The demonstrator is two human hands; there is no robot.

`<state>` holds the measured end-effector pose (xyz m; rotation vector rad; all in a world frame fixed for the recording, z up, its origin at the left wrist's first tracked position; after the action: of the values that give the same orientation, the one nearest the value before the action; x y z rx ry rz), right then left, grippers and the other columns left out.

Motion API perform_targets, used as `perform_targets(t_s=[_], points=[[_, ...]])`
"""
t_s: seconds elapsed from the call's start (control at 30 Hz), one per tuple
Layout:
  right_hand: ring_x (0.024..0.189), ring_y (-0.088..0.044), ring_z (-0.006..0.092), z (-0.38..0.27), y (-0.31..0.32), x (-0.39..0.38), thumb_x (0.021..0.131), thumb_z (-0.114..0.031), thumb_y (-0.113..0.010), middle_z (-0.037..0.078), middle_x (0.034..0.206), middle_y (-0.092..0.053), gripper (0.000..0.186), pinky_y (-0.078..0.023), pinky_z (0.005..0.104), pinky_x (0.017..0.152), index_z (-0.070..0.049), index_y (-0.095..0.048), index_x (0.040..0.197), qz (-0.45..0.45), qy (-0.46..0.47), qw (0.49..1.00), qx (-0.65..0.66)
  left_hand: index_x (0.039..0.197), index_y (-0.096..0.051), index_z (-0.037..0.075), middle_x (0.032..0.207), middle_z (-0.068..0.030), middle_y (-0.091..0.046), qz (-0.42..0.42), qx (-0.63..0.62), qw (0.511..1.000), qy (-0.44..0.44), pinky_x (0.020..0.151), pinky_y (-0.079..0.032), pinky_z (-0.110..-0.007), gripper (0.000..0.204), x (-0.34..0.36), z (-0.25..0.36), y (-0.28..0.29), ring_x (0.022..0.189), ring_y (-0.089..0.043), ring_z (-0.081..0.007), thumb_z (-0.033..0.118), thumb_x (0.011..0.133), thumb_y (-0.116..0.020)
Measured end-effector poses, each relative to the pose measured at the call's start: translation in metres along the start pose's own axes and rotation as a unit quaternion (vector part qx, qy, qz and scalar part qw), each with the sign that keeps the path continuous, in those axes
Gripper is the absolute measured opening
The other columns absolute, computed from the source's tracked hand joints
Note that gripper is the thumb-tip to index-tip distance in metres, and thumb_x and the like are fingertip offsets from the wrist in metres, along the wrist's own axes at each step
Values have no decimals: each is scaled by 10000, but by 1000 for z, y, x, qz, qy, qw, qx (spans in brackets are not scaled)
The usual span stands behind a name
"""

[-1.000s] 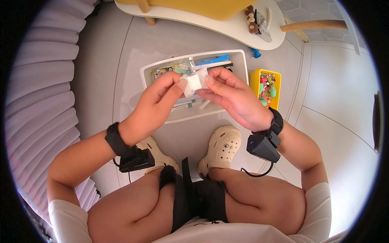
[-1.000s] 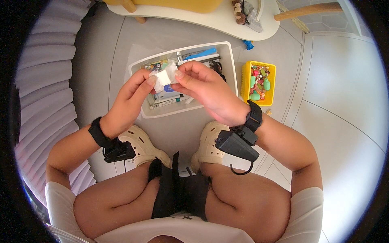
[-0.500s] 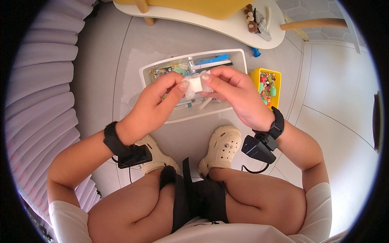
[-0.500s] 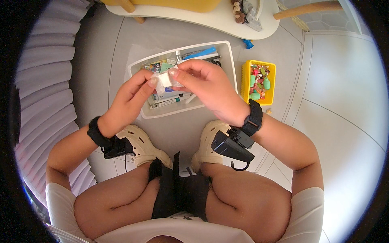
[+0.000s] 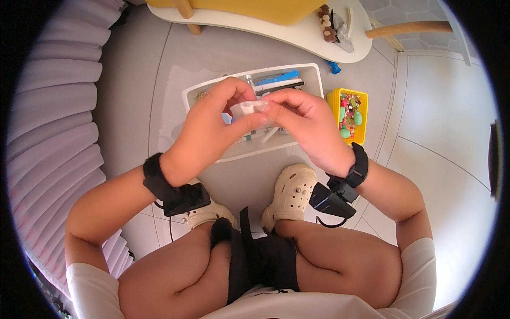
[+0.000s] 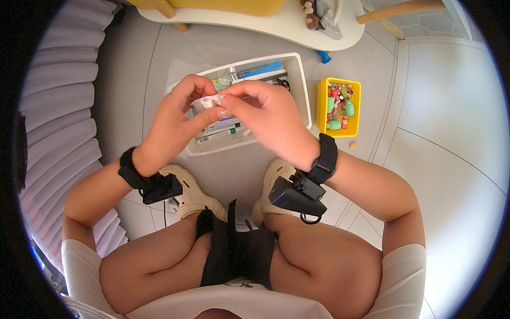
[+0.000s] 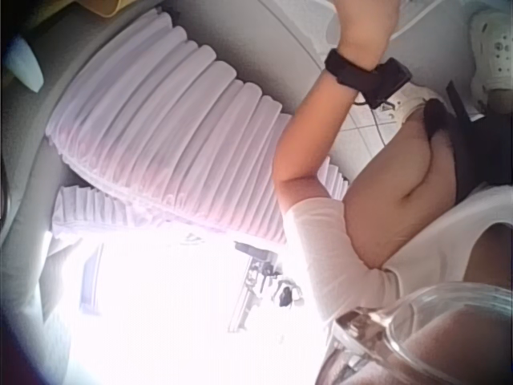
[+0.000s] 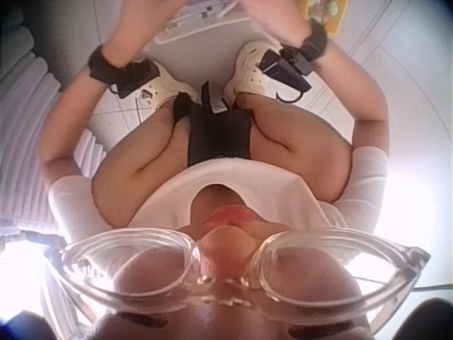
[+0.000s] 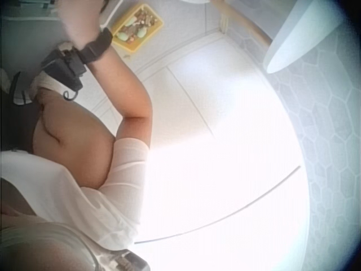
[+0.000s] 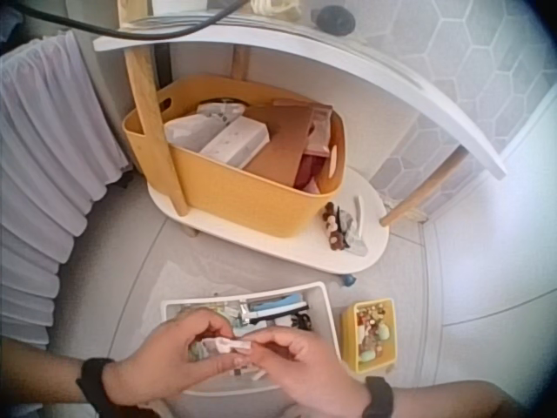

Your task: The person sorts through various small items in a white bin, including pens and toys, before picking up and opening a small plastic packet to retrieve a toy figure.

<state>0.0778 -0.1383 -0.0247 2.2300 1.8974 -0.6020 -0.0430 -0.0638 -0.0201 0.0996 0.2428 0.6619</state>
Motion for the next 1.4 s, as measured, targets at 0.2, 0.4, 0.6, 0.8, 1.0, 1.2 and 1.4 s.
perform_targets(t_s=[0.2,0.4,0.6,0.8,1.0,1.2,1.4], points=[[892,-609,78,6,-4,-2,970,-160,-588,26,974,-672,201,-486,235,804,-5,-647,1083,-33,-57,996,57,1101,-566,26,1018,-19,-590,-38,-9,999,6,839,-447,-264,264,-1,-2,-1,933,-552,-103,100,885,-698],[996,-581,84,16,-9,-11,1001,-177,-537,15,1050,-630,195,-471,260,914,-21,-608,1095,-77,-119,987,81,1147,-569,11,1061,-18,-606,-92,-148,982,76,877,-456,-274,240,-10,-14,-9,990,-561,-102,67,924,-639],[988,-584,86,18,-10,-21,995,-167,-547,20,1047,-628,181,-481,265,914,-17,-605,1079,-53,-139,982,112,1227,-527,1,1087,-32,-610,-121,-198,967,105,936,-450,-288,331,-19,-9,-12,1057,-567,-133,87,928,-640],[914,-587,74,5,-11,-13,983,-136,-560,7,990,-628,155,-482,239,841,-17,-610,1068,-55,-97,994,17,1132,-534,18,1040,-42,-612,-105,-94,984,113,892,-472,-274,278,-11,-8,-13,1016,-583,-120,118,915,-674],[885,-586,70,11,-14,-22,979,-141,-570,10,950,-645,145,-470,222,809,-12,-623,1020,-81,-101,990,52,982,-559,21,943,-11,-606,-128,-214,958,144,765,-489,-223,243,-17,-12,-21,887,-586,-71,181,890,-717],[898,-595,76,11,-16,-29,978,-177,-586,25,954,-657,179,-479,233,838,-5,-621,1014,-105,-117,983,92,1028,-550,17,1018,-37,-628,-172,-253,942,138,829,-497,-247,181,-25,-4,-25,949,-601,-88,135,935,-651],[926,-593,79,16,-8,-34,981,-187,-581,28,987,-643,196,-484,241,852,-4,-606,1048,-98,-134,978,127,1173,-531,3,1089,-57,-619,-188,-253,940,129,886,-487,-271,237,-29,-5,-19,995,-595,-109,89,960,-591]])
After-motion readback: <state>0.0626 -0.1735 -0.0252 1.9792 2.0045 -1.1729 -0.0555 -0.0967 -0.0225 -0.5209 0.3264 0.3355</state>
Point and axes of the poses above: each hand's wrist, its own x-axis towards the middle knuckle, its own y-axis out of the back of the hand, z = x × y, the point moved 8 cm from there along x, towards the middle knuckle
